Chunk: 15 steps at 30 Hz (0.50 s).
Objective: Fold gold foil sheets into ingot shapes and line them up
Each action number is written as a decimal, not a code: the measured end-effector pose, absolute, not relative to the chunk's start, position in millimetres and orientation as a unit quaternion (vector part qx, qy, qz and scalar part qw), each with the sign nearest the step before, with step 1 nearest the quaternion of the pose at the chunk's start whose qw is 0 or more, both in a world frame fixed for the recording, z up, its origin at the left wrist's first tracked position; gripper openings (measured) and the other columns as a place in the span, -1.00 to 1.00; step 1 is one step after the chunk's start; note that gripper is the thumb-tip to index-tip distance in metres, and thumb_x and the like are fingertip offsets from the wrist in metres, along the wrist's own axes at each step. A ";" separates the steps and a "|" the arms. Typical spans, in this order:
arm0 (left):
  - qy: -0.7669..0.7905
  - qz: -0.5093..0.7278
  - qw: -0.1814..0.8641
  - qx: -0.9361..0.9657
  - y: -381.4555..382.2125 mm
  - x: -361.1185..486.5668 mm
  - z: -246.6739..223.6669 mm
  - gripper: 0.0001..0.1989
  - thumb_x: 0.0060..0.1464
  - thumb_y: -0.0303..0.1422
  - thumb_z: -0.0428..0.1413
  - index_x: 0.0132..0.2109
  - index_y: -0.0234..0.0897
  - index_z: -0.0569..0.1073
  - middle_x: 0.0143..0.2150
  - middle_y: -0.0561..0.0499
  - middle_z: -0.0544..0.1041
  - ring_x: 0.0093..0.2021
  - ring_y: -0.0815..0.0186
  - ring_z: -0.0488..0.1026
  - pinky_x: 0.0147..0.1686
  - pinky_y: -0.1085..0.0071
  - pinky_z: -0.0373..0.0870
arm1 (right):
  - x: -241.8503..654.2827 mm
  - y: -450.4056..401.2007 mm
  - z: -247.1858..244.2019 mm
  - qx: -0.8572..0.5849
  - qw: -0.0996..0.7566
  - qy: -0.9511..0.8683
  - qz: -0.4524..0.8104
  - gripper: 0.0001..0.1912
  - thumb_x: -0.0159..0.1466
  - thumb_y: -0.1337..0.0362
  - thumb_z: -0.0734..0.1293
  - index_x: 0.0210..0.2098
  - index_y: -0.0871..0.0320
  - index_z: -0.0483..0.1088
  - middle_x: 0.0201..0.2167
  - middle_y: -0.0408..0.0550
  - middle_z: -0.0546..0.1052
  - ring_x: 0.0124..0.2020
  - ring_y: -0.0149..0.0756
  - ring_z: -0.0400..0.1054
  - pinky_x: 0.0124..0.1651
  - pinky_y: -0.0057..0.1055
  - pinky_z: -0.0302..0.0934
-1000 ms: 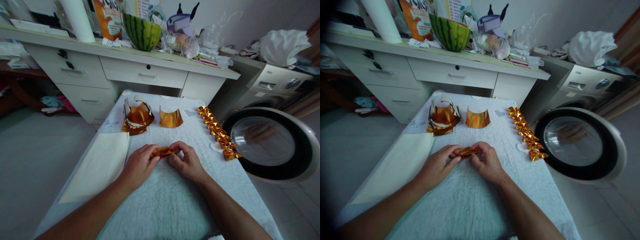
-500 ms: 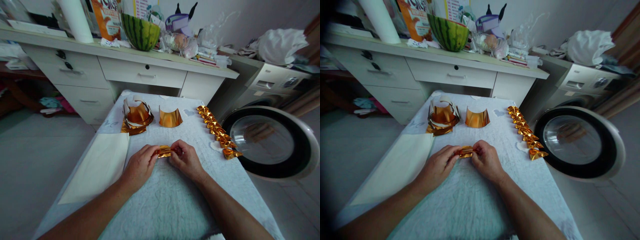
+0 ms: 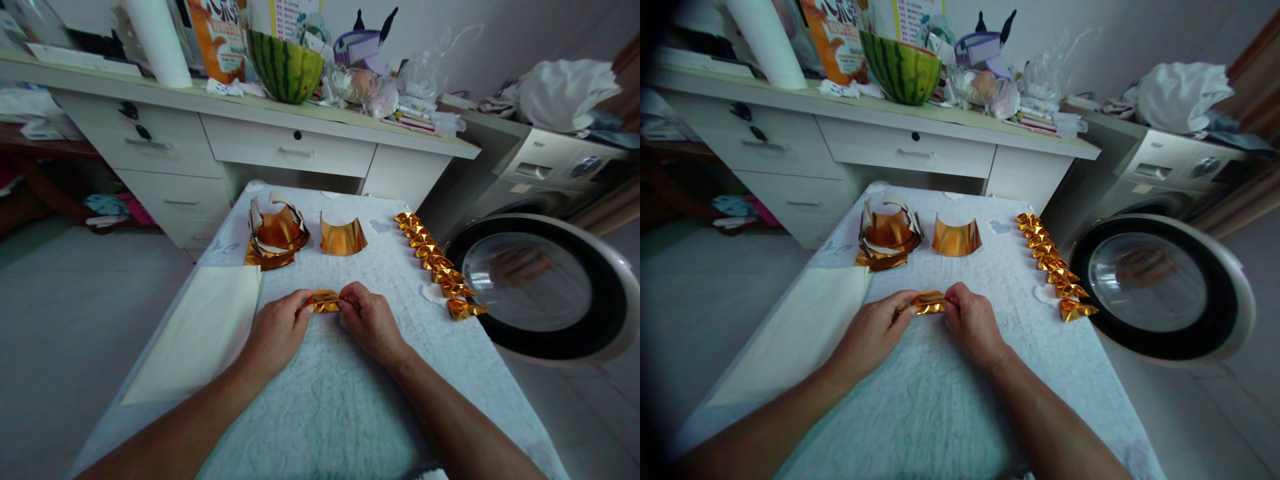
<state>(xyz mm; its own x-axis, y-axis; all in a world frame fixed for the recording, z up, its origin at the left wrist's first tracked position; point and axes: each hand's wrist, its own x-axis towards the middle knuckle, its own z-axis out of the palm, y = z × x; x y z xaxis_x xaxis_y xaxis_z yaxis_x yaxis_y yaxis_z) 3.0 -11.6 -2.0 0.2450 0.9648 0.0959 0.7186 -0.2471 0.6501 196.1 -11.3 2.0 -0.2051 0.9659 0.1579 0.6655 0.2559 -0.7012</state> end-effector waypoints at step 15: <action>0.559 0.237 0.179 0.774 -9.9 3.9 -5.8 -0.69 0.28 -0.40 -0.10 0.07 -0.28 0.43 -0.09 -0.07 0.64 -0.15 0.19 0.60 -0.14 0.29 0.50 | 188.9 -14.7 5.1 -0.572 0.212 -0.760 0.225 -0.92 0.32 0.36 0.19 -0.23 0.12 0.31 -0.46 -0.13 0.51 -0.45 -0.32 0.39 -0.36 -0.48 0.09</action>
<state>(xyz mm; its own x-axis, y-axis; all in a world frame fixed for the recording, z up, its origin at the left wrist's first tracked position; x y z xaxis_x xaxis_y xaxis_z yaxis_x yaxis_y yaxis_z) 3.9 -9.9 -5.8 0.2631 0.9502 0.1668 0.7807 -0.3113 0.5418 188.9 -14.7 5.1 -0.2569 0.9643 0.0644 0.7740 0.2452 -0.5838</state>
